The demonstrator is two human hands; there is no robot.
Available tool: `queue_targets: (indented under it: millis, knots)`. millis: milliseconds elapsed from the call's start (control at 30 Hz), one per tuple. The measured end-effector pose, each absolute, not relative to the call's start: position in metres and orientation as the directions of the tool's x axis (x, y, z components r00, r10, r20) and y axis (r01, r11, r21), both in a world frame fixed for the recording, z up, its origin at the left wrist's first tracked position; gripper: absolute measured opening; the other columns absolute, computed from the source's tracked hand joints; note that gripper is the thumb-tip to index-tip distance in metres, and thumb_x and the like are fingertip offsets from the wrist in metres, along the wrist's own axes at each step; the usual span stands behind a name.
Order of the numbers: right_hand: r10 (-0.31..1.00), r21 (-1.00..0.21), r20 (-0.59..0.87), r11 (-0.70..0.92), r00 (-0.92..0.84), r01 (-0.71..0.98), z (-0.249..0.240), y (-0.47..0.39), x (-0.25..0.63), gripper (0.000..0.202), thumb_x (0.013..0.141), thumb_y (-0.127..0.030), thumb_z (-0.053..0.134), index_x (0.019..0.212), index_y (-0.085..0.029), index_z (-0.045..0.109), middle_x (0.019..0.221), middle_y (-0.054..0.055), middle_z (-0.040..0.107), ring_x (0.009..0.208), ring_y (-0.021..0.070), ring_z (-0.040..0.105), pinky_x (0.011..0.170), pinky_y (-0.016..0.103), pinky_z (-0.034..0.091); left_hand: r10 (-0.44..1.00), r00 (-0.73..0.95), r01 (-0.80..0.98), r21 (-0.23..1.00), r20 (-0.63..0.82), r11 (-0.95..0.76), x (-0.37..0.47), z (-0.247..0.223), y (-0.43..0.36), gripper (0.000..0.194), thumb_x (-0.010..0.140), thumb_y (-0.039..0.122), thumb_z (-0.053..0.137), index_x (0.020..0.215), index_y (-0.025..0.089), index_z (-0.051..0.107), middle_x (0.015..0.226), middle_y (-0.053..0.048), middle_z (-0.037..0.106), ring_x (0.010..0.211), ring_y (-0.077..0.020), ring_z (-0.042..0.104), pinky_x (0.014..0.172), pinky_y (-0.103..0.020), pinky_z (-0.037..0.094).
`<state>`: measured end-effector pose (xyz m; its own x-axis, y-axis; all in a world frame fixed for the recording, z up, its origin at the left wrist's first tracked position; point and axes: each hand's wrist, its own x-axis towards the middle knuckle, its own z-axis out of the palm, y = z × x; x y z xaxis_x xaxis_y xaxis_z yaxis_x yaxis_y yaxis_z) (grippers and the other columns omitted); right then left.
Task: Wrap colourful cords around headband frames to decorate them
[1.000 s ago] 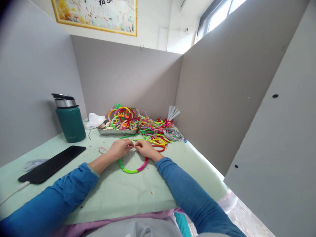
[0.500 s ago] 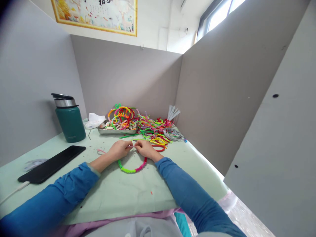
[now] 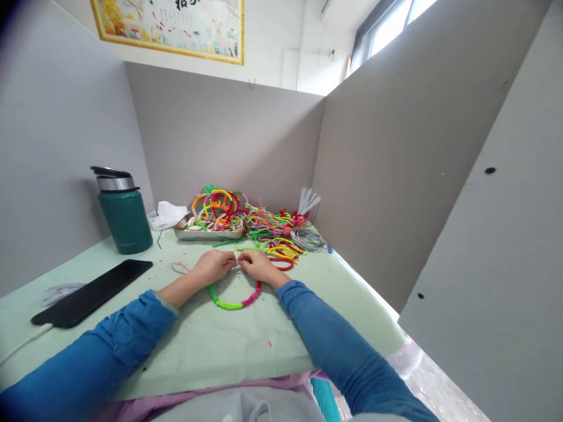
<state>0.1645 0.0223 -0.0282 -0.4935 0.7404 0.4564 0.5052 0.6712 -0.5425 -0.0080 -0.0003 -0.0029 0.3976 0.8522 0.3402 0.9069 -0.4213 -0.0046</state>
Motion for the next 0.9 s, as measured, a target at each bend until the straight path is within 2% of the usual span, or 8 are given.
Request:
queue_targets:
  millis: [200,433,567,633,733,900]
  knots:
    - [0.741,-0.545,0.458,0.671,-0.491,0.503,-0.027,0.022,0.164,0.017,0.076,-0.013,0.046,0.081,-0.017,0.062,0.073,0.000,0.060,0.065,0.0108,0.049,0.058,0.020,0.034,0.812,0.420,0.877,0.049,0.406,-0.478,-0.007,0.001,-0.004,0.022,0.083,0.032,0.044,0.083,0.023,0.065,0.082,-0.004,0.066,0.078,-0.0156,0.057,0.063,-0.022,0.035]
    - [0.762,-0.561,0.424,0.646,-0.490,0.518,-0.028,0.025,0.162,0.014,0.072,-0.012,0.047,0.075,-0.015,0.061,0.066,-0.001,0.058,0.060,0.0097,0.047,0.055,0.020,0.032,0.700,0.527,0.793,0.016,0.482,-0.609,-0.008,-0.002,-0.002,0.023,0.082,0.028,0.044,0.077,0.020,0.065,0.079,-0.003,0.062,0.072,-0.0134,0.054,0.059,-0.021,0.032]
    - [0.778,-0.597,0.412,0.624,-0.474,0.505,-0.029,0.024,0.162,0.010,0.073,-0.014,0.049,0.075,-0.015,0.059,0.063,-0.001,0.057,0.057,0.0097,0.047,0.054,0.020,0.032,0.699,0.507,0.779,0.079,0.504,-0.622,-0.008,-0.006,0.003,0.020,0.080,0.027,0.047,0.073,0.019,0.065,0.073,-0.002,0.062,0.066,-0.0122,0.052,0.057,-0.021,0.031]
    - [0.780,-0.618,0.405,0.618,-0.476,0.487,-0.029,0.022,0.162,0.008,0.074,-0.016,0.049,0.074,-0.015,0.057,0.062,-0.001,0.057,0.056,0.0097,0.047,0.053,0.020,0.033,0.719,0.483,0.766,0.157,0.500,-0.623,-0.008,-0.008,0.006,0.020,0.079,0.027,0.049,0.072,0.018,0.066,0.069,-0.002,0.061,0.064,-0.0117,0.051,0.057,-0.021,0.030]
    - [0.778,-0.648,0.395,0.613,-0.488,0.452,-0.027,0.016,0.162,0.007,0.076,-0.018,0.050,0.072,-0.016,0.055,0.060,-0.001,0.057,0.055,0.0099,0.048,0.052,0.020,0.033,0.788,0.406,0.736,0.345,0.463,-0.582,-0.008,-0.009,0.011,0.019,0.075,0.030,0.053,0.071,0.017,0.067,0.064,-0.001,0.060,0.061,-0.0114,0.050,0.057,-0.021,0.031]
    - [0.747,-0.677,0.414,0.634,-0.520,0.372,-0.024,0.010,0.163,0.005,0.077,-0.017,0.050,0.074,-0.016,0.054,0.061,-0.001,0.057,0.055,0.0095,0.049,0.054,0.020,0.035,0.933,0.261,0.604,0.712,0.247,-0.358,-0.010,-0.006,0.014,0.024,0.062,0.037,0.063,0.068,0.013,0.064,0.050,0.003,0.052,0.051,-0.0105,0.046,0.050,-0.021,0.031]
